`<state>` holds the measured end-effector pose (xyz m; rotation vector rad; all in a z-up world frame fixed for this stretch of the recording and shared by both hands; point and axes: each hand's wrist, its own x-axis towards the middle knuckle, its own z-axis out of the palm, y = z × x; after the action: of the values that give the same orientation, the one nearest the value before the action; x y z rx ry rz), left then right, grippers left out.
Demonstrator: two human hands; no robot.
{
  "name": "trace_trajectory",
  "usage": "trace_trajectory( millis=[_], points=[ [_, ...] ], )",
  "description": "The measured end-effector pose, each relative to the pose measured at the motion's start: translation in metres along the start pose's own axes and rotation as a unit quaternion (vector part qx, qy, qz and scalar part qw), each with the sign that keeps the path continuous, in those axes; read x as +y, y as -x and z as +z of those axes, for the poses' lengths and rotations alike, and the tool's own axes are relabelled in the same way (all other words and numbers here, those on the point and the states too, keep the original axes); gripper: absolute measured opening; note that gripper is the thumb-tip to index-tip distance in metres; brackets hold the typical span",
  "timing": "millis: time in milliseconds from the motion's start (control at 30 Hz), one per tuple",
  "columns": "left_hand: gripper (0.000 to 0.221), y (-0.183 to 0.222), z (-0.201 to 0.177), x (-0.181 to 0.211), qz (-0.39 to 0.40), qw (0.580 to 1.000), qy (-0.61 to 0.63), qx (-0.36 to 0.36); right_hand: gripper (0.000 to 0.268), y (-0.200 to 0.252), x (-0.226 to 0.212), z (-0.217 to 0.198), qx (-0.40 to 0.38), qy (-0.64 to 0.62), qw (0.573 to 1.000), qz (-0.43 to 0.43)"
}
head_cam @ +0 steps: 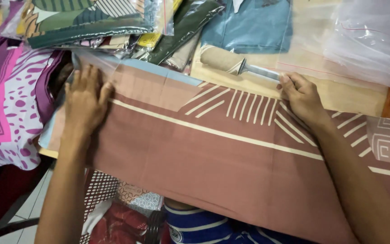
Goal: Using a lint roller to remove debris from a piece of patterned fabric on a workspace table.
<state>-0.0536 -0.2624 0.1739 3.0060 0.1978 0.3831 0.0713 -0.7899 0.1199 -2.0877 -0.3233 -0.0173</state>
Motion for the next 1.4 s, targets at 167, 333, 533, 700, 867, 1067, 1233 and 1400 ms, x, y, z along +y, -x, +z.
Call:
trace_trajectory(
  millis=[167,333,533,700,867,1067,1233,1400],
  points=[
    [0.067,0.004,0.012,0.01,0.043,0.998,0.035,-0.004,0.029,0.0,0.01,0.001,0.04,-0.025,0.999,0.02],
    [0.041,0.0,0.021,-0.019,0.11,0.985,-0.079,0.104,0.032,-0.006,0.02,-0.001,0.049,-0.074,0.994,0.059],
    [0.037,0.017,-0.003,0.078,0.119,0.984,-0.086,0.101,0.029,-0.004,0.002,-0.003,0.074,-0.16,0.98,0.097],
    [0.031,0.045,0.003,0.153,0.211,0.976,0.036,0.033,0.026,-0.003,-0.034,-0.031,0.122,-0.368,0.916,0.104],
    [0.032,0.054,0.004,0.183,0.282,0.953,0.101,0.052,0.044,0.007,-0.081,-0.09,0.131,-0.491,0.854,0.11],
    [0.037,0.078,-0.025,0.238,0.236,0.945,0.173,-0.144,0.05,0.052,-0.101,-0.142,0.121,-0.575,0.805,0.084],
    [0.028,0.083,0.008,0.249,0.323,0.919,0.214,-0.076,0.038,0.105,-0.105,-0.168,0.106,-0.614,0.778,0.082],
    [0.021,0.081,0.009,0.253,0.263,0.927,0.247,-0.105,0.034,0.147,-0.029,-0.193,0.032,-0.656,0.754,0.013]
  ],
)
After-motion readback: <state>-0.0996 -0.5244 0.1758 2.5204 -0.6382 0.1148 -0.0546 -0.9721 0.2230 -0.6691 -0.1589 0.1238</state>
